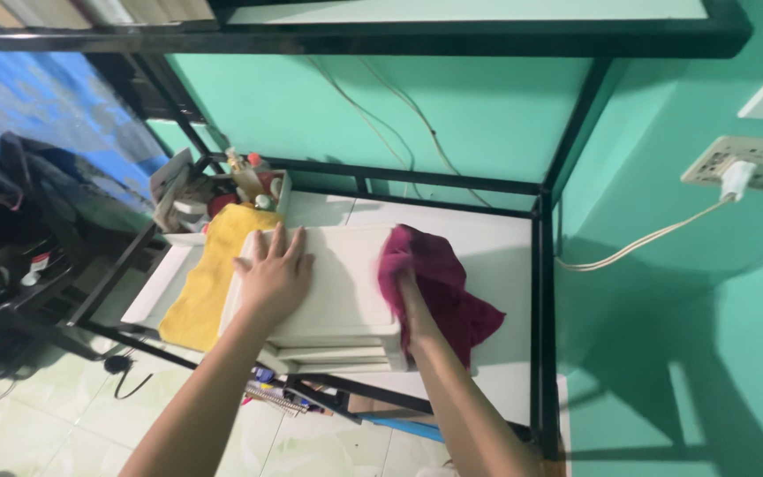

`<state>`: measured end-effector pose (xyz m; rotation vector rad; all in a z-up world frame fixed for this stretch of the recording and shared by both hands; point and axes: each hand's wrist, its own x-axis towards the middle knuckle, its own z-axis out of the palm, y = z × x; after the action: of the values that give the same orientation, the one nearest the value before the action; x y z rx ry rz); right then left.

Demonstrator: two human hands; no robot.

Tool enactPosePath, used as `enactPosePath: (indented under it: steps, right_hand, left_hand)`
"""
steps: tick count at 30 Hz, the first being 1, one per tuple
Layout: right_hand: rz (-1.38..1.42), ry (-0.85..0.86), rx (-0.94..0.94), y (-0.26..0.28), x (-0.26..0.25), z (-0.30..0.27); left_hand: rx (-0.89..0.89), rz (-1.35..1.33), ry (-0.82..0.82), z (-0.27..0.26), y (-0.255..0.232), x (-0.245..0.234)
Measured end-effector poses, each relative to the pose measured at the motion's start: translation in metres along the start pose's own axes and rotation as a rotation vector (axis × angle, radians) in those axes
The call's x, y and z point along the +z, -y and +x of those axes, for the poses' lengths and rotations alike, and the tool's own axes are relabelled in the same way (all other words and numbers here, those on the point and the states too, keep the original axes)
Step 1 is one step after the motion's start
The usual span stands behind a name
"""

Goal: The person wipes a white plastic storage box and a white plastic frame with a pink cloth. They handle the items one at a time, turning them over to clean different sides and placing them back on the shelf.

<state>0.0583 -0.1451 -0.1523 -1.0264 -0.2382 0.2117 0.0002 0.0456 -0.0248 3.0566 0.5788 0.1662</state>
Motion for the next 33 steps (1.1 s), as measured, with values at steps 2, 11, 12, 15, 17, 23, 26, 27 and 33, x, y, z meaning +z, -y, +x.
enactPosePath:
  steps: [2, 11, 12, 15, 17, 23, 26, 27, 33]
  right_hand:
    - [-0.173, 0.038, -0.027, 0.005, 0.017, 0.019]
    - [-0.254, 0.041, 0.237, -0.018, -0.019, -0.006]
    - [-0.092, -0.006, 0.343, -0.007, -0.032, -0.012]
    - [0.417, -0.197, 0.526, 0.032, -0.048, -0.003]
    - [0.503, -0.249, 0.538, 0.044, -0.035, 0.017]
    - [-0.745, 0.003, 0.079, 0.027, 0.041, 0.074]
    - [-1.085, 0.198, 0.091, 0.019, 0.035, 0.058]
    - [-1.180, 0.259, 0.107, 0.018, 0.031, 0.051]
    - [-1.869, 0.785, 0.296, 0.055, -0.001, 0.052]
  left_hand:
    - [0.006, 0.005, 0.033, 0.001, 0.003, -0.001]
    - [0.003, 0.003, -0.019, -0.003, -0.003, -0.003]
    - [0.010, -0.007, -0.022, -0.003, -0.003, -0.006]
    - [0.002, -0.008, 0.028, 0.001, -0.004, -0.011]
    - [0.039, -0.030, 0.001, 0.004, -0.001, -0.010]
    - [0.100, -0.081, -0.010, 0.018, 0.009, -0.008]
    - [0.097, -0.078, -0.018, 0.021, 0.009, -0.009]
    - [0.093, -0.076, -0.015, 0.019, 0.009, -0.009]
    - [0.069, -0.104, -0.032, 0.020, 0.008, -0.008]
